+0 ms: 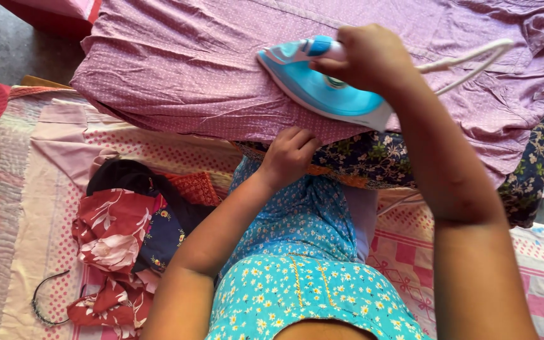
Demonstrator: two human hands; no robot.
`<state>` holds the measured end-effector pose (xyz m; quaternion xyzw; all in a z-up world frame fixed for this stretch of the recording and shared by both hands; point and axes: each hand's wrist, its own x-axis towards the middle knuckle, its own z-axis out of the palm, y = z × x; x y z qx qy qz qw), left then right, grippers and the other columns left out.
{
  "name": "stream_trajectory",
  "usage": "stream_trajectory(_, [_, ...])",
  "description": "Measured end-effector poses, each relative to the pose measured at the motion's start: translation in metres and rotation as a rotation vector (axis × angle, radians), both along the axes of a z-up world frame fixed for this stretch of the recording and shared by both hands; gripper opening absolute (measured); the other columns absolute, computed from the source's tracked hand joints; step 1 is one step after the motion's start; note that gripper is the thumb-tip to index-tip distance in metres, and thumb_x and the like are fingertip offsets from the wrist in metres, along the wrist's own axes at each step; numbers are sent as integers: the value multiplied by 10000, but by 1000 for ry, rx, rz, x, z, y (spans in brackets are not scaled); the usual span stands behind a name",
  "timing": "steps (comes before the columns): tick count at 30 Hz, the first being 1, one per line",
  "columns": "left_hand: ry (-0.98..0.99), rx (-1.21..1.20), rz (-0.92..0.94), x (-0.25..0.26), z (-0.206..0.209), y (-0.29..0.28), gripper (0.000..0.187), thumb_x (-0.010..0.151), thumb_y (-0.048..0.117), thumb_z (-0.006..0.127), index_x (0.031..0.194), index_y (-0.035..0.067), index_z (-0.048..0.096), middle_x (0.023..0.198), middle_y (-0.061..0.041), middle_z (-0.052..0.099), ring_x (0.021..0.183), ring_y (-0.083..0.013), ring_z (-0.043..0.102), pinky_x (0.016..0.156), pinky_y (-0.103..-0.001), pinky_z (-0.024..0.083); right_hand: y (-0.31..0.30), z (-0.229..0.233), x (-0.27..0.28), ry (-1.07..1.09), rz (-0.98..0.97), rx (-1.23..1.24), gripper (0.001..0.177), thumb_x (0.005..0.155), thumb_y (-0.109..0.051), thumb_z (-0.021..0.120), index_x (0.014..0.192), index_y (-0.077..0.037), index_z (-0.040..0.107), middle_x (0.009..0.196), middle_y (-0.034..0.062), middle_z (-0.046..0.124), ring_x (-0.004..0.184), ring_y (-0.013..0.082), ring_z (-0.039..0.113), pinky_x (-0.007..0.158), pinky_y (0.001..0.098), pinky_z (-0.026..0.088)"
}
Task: The recorder is ironing a purple garment on a flat surface.
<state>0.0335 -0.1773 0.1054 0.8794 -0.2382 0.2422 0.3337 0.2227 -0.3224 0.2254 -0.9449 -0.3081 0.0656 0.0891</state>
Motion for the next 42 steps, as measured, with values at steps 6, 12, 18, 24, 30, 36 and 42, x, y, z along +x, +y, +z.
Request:
stream_trajectory(6, [-4, -58, 60, -6, 3, -3, 165, 842, 31, 679, 1005, 48, 696, 1005, -106, 646, 941, -310, 625, 839, -427, 532, 8, -5, 3, -28, 17, 36, 631, 887, -641, 788, 889, -13, 718, 770, 257, 685, 732, 457, 681, 665, 538, 538])
stream_trajectory(12, [137, -65, 69, 1, 15, 4, 96, 891, 115, 725, 928, 36, 685, 905, -133, 627, 868, -344, 632, 792, -462, 518, -30, 5, -15, 11, -96, -48, 662, 914, -656, 752, 986, 0, 710, 854, 254, 705, 785, 447, 694, 692, 538, 540])
stream_trajectory(18, [82, -54, 365, 75, -21, 39, 151, 951, 96, 717, 1089, 45, 683, 1016, -136, 653, 961, -307, 639, 866, -427, 547, -51, 3, -25, -8, -230, -111, 712, 945, -699, 716, 1039, 7, 711, 904, 246, 720, 841, 436, 705, 711, 534, 548])
stream_trajectory(24, [307, 95, 400, 118, -17, 69, 200, 850, 218, 815, 912, 85, 679, 1005, -122, 628, 996, -329, 602, 872, -472, 506, -39, 11, -27, -20, -283, -124, 707, 922, -709, 704, 1033, -11, 718, 906, 235, 725, 842, 421, 711, 703, 529, 553])
stream_trajectory(30, [306, 190, 505, 119, -35, 59, 157, 941, 203, 677, 992, 61, 636, 1067, -145, 602, 1040, -351, 573, 909, -501, 466, -49, 5, -14, -32, -200, -82, 692, 925, -692, 719, 1025, -8, 720, 886, 252, 716, 815, 437, 708, 702, 533, 554])
stream_trajectory(36, [357, 210, 609, 120, -29, 57, 195, 917, 193, 636, 1008, 23, 604, 1106, -171, 602, 1060, -361, 569, 914, -500, 455, -67, 17, -16, 30, -118, -132, 682, 902, -672, 743, 981, 5, 723, 855, 284, 706, 813, 469, 699, 739, 544, 550])
stream_trajectory(42, [567, 213, 621, 123, -27, 58, 142, 987, 121, 544, 1065, 14, 596, 1106, -168, 598, 1023, -304, 587, 925, -453, 490, -59, 30, -20, 122, -105, -122, 634, 857, -645, 755, 1009, -30, 717, 849, 259, 714, 807, 456, 705, 729, 537, 552])
